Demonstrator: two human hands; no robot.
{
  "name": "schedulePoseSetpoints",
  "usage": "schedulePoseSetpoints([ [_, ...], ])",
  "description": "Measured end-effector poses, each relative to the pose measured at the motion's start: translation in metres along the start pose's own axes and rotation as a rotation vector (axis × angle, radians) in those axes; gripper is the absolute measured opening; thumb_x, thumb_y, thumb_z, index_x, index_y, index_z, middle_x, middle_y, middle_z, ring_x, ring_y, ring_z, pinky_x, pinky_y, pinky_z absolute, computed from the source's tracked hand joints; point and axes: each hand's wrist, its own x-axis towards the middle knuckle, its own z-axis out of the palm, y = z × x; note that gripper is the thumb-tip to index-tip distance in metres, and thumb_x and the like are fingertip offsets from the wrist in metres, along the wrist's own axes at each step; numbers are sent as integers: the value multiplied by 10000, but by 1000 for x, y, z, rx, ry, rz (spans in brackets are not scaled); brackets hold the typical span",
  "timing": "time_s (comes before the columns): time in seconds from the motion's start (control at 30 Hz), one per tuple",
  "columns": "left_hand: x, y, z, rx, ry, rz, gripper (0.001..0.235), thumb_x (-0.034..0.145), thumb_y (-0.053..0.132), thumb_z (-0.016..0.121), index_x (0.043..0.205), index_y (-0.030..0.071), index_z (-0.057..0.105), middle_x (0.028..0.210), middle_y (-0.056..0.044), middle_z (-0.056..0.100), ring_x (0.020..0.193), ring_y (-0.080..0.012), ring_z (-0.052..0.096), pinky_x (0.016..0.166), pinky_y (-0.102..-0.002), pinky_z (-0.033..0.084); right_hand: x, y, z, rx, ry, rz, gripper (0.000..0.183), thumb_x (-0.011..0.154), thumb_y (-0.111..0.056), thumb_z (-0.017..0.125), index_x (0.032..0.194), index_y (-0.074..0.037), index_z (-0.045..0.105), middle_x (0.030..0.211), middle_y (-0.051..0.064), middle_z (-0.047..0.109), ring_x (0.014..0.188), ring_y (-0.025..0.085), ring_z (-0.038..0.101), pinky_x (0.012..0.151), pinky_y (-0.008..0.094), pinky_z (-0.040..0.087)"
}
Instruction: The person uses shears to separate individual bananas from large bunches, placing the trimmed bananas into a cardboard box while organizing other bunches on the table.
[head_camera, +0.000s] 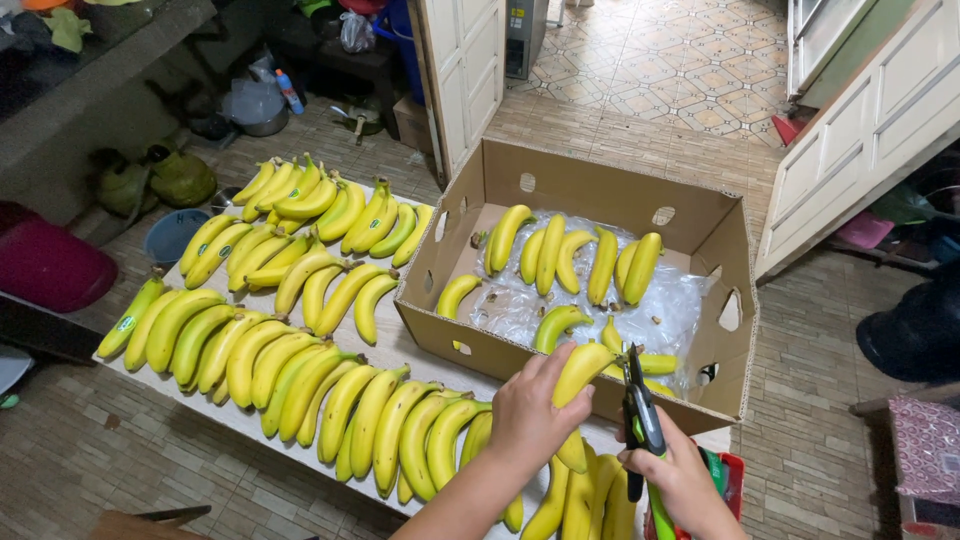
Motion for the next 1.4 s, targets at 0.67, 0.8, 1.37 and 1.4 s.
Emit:
schedulePoseSetpoints([
  [0.67, -72, -107, 82, 286, -347, -207, 605, 912, 451, 652, 1399, 121, 513, 1032, -206, 637, 798, -487, 663, 645, -618, 507, 17, 81, -18, 396, 111, -14, 331, 753, 57, 576, 1070, 113, 651, 714, 280, 575, 518, 389, 568, 520, 444, 452],
  [0.8, -86, -126, 108, 334, -416, -288, 611, 999, 517, 559, 1409, 65, 516, 1090, -214, 630, 868, -468, 667, 673, -591, 534, 2, 68, -12, 363, 68, 56, 384, 728, 66, 574, 1102, 139, 625, 802, 285, 586, 545, 413, 580, 483, 490, 470],
  [1.37, -44, -60, 15, 1095, -994, -13, 242, 1001, 343, 627, 1103, 147, 726, 1729, -268, -66, 1556, -517, -82, 1140, -763, 162, -3, 107, -12, 520, 49, 160, 381, 737, 125, 543, 1113, 149, 599, 768, 292, 525, 514, 445, 520, 486, 509, 410],
  [1.4, -46, -69, 22, 1103, -961, 5, 226, 1000, 272, 602, 1120, 131, 731, 1724, -280, -60, 1547, -528, -107, 1111, -793, 156, -2, 114, -14, 539, 41, 158, 368, 728, 125, 555, 1094, 140, 597, 769, 272, 511, 509, 436, 500, 484, 509, 402],
])
